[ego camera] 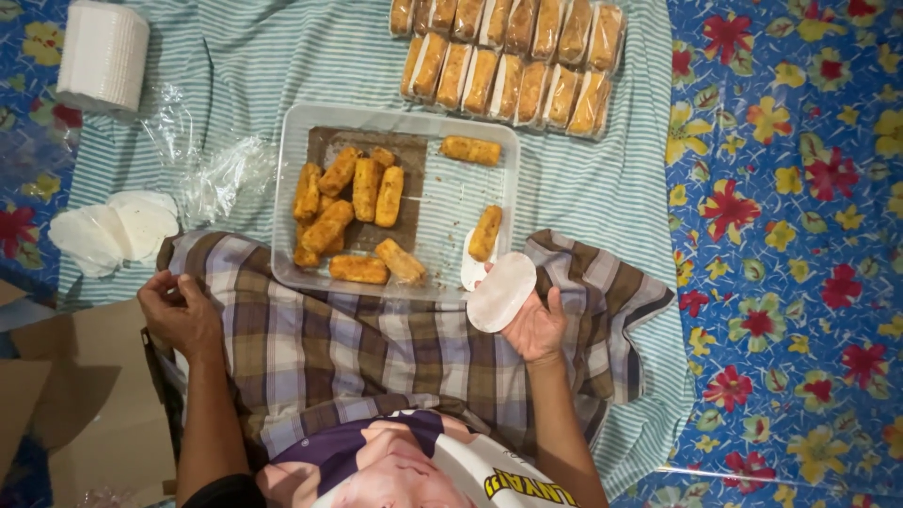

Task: A person is individually wrapping fried snacks into small plastic bags while sitting on the floor.

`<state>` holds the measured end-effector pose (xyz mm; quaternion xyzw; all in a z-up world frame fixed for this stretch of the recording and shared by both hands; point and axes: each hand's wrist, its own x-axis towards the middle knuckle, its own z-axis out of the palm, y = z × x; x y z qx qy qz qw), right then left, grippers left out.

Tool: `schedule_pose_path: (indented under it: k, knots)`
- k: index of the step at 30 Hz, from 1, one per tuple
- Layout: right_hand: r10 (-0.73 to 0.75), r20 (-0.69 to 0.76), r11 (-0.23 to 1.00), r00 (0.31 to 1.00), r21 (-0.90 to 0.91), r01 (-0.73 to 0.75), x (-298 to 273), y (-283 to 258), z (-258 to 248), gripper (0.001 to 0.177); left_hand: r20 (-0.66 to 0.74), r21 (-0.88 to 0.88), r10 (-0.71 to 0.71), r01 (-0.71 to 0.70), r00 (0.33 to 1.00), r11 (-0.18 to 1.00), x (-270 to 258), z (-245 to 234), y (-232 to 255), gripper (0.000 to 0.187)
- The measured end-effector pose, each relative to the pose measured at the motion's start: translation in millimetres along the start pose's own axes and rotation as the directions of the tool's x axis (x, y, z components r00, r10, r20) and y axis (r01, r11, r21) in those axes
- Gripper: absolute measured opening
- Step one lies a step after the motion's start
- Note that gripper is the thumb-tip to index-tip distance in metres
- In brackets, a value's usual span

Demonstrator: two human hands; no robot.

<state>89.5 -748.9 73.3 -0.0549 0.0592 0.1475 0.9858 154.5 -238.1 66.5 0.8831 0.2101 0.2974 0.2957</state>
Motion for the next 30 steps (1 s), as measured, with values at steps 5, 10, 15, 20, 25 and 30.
schedule_pose_path:
  k: [5, 10, 15, 20, 25, 30]
  knots:
    - [0.012, -0.003, 1.0, 1.0, -0.011, -0.012, 0.0, -0.6, -0.3, 0.103, 0.004, 0.001, 0.008, -0.008, 1.0, 1.0, 0.7, 0.5, -2.2, 0.012]
    - [0.003, 0.002, 1.0, 1.0, 0.012, -0.003, -0.2, 0.1, -1.1, 0.102, -0.011, -0.003, 0.006, -0.006, 1.0, 1.0, 0.7, 1.3, -3.0, 0.013]
    - [0.011, 0.025, 1.0, 1.0, 0.005, -0.011, 0.3, -0.5, 1.0, 0.102, -0.007, -0.01, 0.001, -0.001, 1.0, 1.0, 0.7, 0.0, 2.4, 0.013]
    - [0.015, 0.023, 1.0, 1.0, 0.02, -0.016, 1.1, -0.8, 2.0, 0.103, -0.006, 0.011, 0.017, -0.017, 1.0, 1.0, 0.7, 0.3, 0.2, 0.012]
    - [0.023, 0.016, 1.0, 1.0, 0.014, -0.023, -0.5, -1.1, 2.0, 0.101, -0.001, -0.006, 0.021, -0.021, 1.0, 1.0, -0.2, 0.5, -0.7, 0.011]
    - [0.026, 0.032, 1.0, 0.999, 0.013, -0.027, -0.3, -1.2, -1.4, 0.102, -0.003, -0.004, -0.004, 0.004, 1.0, 1.0, 0.0, 0.7, 1.4, 0.011]
